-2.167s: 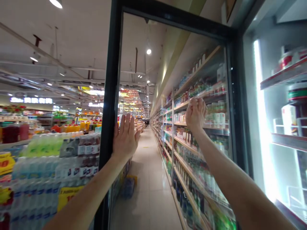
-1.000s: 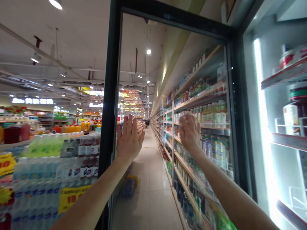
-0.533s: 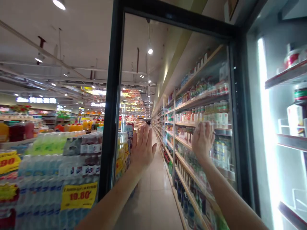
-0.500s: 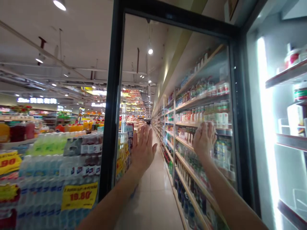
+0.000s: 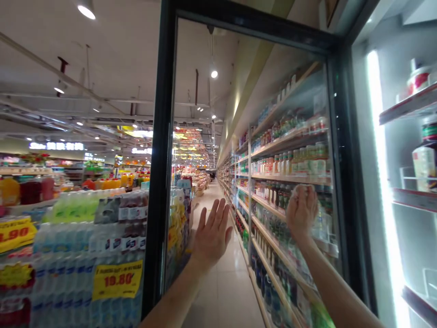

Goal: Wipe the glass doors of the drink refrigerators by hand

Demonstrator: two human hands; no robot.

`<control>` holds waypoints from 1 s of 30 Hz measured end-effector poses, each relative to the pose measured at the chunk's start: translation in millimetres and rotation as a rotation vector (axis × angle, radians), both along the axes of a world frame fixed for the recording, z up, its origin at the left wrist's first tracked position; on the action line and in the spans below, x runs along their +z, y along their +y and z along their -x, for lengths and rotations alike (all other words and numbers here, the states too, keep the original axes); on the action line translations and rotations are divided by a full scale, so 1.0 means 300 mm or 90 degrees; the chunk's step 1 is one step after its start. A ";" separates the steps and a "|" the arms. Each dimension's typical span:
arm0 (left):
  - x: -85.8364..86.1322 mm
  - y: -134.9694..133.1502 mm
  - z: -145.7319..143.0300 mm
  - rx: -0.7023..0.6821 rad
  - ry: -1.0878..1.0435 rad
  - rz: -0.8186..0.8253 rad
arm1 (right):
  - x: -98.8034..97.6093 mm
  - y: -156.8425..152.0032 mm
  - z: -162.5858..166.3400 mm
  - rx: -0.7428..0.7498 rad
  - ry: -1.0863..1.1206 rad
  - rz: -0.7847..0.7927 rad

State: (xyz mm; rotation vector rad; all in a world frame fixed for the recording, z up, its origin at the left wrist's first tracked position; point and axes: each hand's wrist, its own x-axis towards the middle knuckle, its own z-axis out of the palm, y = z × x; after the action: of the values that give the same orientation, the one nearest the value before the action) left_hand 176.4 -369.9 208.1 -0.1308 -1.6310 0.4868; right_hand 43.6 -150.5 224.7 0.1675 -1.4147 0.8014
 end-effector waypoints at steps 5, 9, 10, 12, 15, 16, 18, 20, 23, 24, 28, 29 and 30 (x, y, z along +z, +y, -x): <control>0.006 -0.010 0.003 0.000 0.006 0.002 | -0.133 -0.082 -0.044 0.033 0.122 -0.397; 0.000 -0.012 0.009 0.010 -0.009 -0.004 | -0.089 0.038 0.042 -0.023 0.009 -0.005; -0.001 -0.012 0.011 0.012 -0.010 -0.005 | -0.075 0.044 0.047 -0.027 -0.008 0.064; -0.001 -0.016 0.016 0.010 -0.007 -0.005 | -0.073 -0.006 0.017 -0.017 0.010 0.041; 0.000 -0.026 0.022 0.000 -0.002 -0.006 | -0.130 -0.151 -0.073 0.039 0.115 -0.284; 0.001 -0.029 0.023 0.001 -0.004 -0.005 | -0.149 -0.181 -0.090 0.055 0.142 -0.379; 0.000 -0.034 0.026 0.008 -0.010 -0.005 | -0.163 -0.174 -0.082 0.058 0.153 -0.433; -0.002 -0.035 0.029 0.014 -0.016 -0.007 | -0.135 -0.097 -0.030 0.023 0.091 -0.271; -0.005 -0.032 0.033 0.013 -0.011 -0.014 | -0.072 0.001 0.029 -0.013 -0.025 0.024; -0.005 -0.031 0.034 0.010 -0.006 -0.014 | -0.065 -0.001 0.024 -0.012 -0.032 0.047; -0.003 -0.032 0.033 -0.001 0.007 -0.002 | -0.130 -0.120 -0.069 0.023 0.074 -0.285; -0.003 -0.032 0.032 -0.003 0.007 -0.001 | -0.153 -0.137 -0.082 0.029 0.102 -0.374; -0.004 -0.032 0.031 -0.004 0.004 -0.002 | -0.172 -0.136 -0.082 0.026 0.121 -0.419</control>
State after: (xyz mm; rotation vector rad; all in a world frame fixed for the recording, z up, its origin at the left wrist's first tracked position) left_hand 167.1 -379.5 207.0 -0.1314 -1.6251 0.4789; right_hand 68.1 -191.2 173.1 0.7589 -1.4510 0.3148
